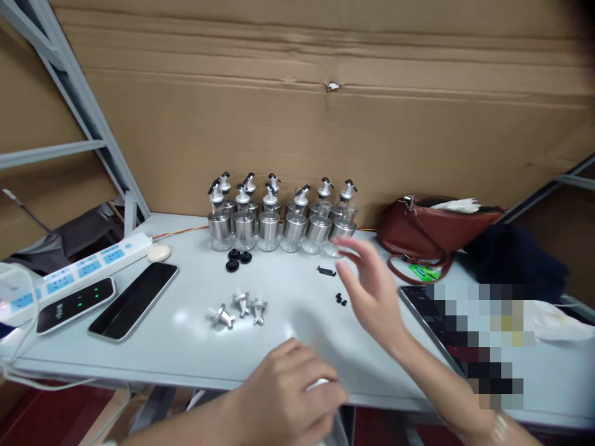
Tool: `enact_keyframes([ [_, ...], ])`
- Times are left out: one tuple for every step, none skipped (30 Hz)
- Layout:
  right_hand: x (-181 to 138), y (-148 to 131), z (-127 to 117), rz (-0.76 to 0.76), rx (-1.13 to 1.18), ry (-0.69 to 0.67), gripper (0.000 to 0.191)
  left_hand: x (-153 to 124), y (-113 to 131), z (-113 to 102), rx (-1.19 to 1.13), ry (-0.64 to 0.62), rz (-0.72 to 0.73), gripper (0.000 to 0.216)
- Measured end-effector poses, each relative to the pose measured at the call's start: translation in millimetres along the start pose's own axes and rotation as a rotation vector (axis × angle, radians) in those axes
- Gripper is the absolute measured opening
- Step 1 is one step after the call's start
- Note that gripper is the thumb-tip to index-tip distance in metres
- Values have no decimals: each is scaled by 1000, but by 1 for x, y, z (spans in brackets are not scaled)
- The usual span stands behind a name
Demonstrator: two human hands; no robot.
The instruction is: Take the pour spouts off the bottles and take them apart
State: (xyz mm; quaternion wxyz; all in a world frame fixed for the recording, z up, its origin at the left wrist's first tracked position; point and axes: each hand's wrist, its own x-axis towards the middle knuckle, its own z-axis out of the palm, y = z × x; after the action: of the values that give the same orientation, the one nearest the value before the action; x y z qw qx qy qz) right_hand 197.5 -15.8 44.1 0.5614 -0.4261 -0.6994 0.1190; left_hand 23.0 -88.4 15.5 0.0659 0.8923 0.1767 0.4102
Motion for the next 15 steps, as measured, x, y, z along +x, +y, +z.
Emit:
enact_keyframes([
  [25,7,15,32,45,14,28,14,-1,8,-24,54,35,14],
  [47,17,29,66,86,38,31,22,-1,14,-59,109,15,14],
  [64,28,42,95,116,68,34,25,-2,20,-97,175,-22,15],
  [76,39,54,127,133,87,38,24,-4,24,-135,239,-79,16],
  [85,50,64,165,142,109,40,20,-6,26,-163,293,-141,17],
  [92,60,74,202,141,127,42,14,-8,28,-185,324,-190,18],
  [96,68,82,215,137,129,44,8,-11,28,-201,334,-218,18],
  [100,74,88,213,135,125,46,2,-13,27,-210,324,-224,18],
  [102,78,94,214,136,123,47,-3,-14,25,-220,301,-217,18],
  [104,80,98,216,138,120,48,-8,-15,22,-232,277,-206,18],
  [106,82,101,219,138,123,47,-11,-15,18,-254,262,-200,18],
  [107,83,103,223,134,134,46,-14,-14,14,-289,246,-211,17],
  [108,83,104,224,126,152,43,-17,-13,9,-337,178,-230,17],
  [107,84,103,217,114,175,40,-20,-10,4,-391,66,-245,20],
  [105,84,101,204,102,200,37,-23,-7,-1,-445,-88,-253,24],
])
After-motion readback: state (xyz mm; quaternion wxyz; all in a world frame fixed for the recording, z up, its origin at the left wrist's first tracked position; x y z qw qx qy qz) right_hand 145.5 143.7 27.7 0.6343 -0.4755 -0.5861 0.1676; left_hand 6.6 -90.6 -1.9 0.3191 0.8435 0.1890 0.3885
